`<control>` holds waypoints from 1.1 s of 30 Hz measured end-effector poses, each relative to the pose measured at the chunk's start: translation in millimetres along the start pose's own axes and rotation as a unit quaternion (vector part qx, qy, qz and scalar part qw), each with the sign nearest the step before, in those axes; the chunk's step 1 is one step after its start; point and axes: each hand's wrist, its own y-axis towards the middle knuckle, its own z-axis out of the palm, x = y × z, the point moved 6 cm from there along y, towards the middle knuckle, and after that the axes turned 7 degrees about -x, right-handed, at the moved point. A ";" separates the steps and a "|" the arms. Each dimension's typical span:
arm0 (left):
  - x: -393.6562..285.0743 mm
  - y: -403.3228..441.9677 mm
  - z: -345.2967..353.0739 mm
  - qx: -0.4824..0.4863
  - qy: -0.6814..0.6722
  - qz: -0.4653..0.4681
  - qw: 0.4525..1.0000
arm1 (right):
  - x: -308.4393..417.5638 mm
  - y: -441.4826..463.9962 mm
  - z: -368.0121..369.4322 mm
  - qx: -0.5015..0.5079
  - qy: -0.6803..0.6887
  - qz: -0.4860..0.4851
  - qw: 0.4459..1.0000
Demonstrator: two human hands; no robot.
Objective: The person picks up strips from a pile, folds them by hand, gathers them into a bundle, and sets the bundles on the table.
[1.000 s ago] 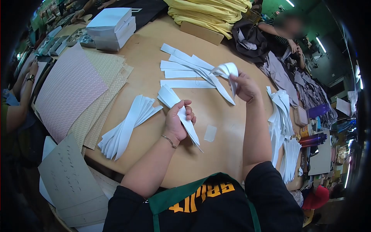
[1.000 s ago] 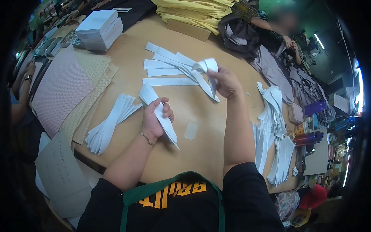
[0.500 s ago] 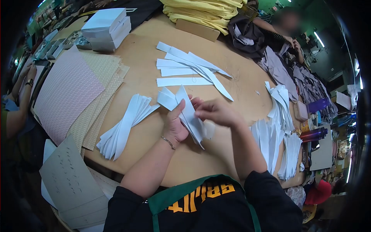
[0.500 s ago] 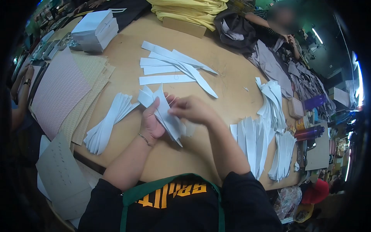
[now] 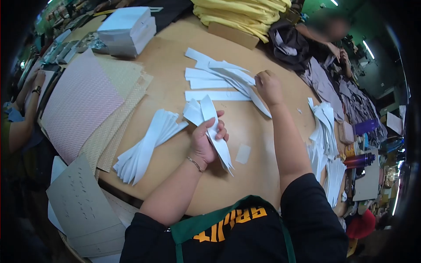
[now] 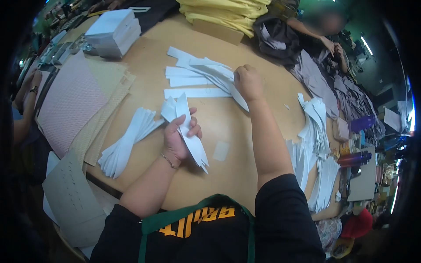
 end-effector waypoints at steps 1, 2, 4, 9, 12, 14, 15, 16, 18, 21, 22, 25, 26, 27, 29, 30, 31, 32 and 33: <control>1.4 -0.9 0.6 -0.007 0.004 -0.004 1.000 | 2.8 -13.0 -15.2 -0.016 0.003 0.010 1.000; 3.3 -0.7 -0.8 -0.009 0.003 -0.008 1.000 | -3.8 -31.5 -13.4 0.031 -0.008 0.038 0.999; 3.9 -0.2 -0.6 -0.007 0.004 -0.010 1.000 | -16.2 -67.6 -11.3 0.117 -0.028 0.089 0.989; 1.2 -2.0 -1.1 -0.005 0.004 0.000 1.000 | -12.2 -84.2 -15.5 0.117 0.019 0.153 0.981; -4.3 -3.5 -2.3 -0.009 0.008 0.015 1.000 | -23.0 -76.8 -0.8 0.164 0.029 0.223 0.961; -6.8 -4.0 -2.6 -0.008 0.002 0.019 1.000 | -35.7 -80.2 11.3 0.247 0.132 0.336 0.899; -7.8 -4.1 -2.1 -0.007 -0.002 0.022 1.000 | -39.6 -79.6 14.9 0.253 0.132 0.340 0.896; -7.6 -4.2 -0.7 -0.006 -0.003 0.019 1.000 | -43.9 -81.2 19.3 0.259 0.131 0.344 0.893; -4.6 -4.7 1.3 -0.003 -0.004 0.009 1.000 | -38.8 -75.9 18.7 0.275 0.117 0.333 0.894; -0.8 -5.2 2.4 -0.006 0.007 0.004 1.000 | -35.0 -72.1 16.5 0.285 0.110 0.340 0.889; -0.6 -5.2 2.5 -0.006 0.010 0.002 1.000 | -37.1 -71.7 19.0 0.278 0.126 0.374 0.876; -1.3 -5.7 3.0 -0.011 0.017 0.001 1.000 | -31.7 -73.9 22.6 0.301 0.039 0.345 0.888; -1.0 -5.3 2.4 -0.012 0.019 0.000 1.000 | -27.9 -74.1 21.8 0.313 -0.013 0.312 0.897; -0.6 -4.7 0.9 -0.014 0.020 0.000 1.000 | -25.2 -74.7 21.0 0.312 0.003 0.318 0.895; -0.6 -4.1 -1.4 -0.019 0.019 -0.001 1.000 | -17.5 -74.6 16.0 0.312 0.036 0.328 0.891; -0.3 -3.7 -2.0 -0.024 0.017 -0.002 1.000 | -10.9 -75.4 9.7 0.291 0.065 0.328 0.897; -0.3 -3.0 -3.0 -0.029 0.015 -0.003 0.999 | -2.5 -77.6 2.2 0.269 0.095 0.327 0.901; 0.8 -1.8 -3.3 -0.025 0.010 -0.006 1.000 | 6.5 -77.1 -3.3 0.250 0.127 0.325 0.903; 2.7 -0.6 -4.9 -0.025 0.003 -0.008 1.000 | 12.1 -74.7 -6.5 0.207 0.249 0.352 0.878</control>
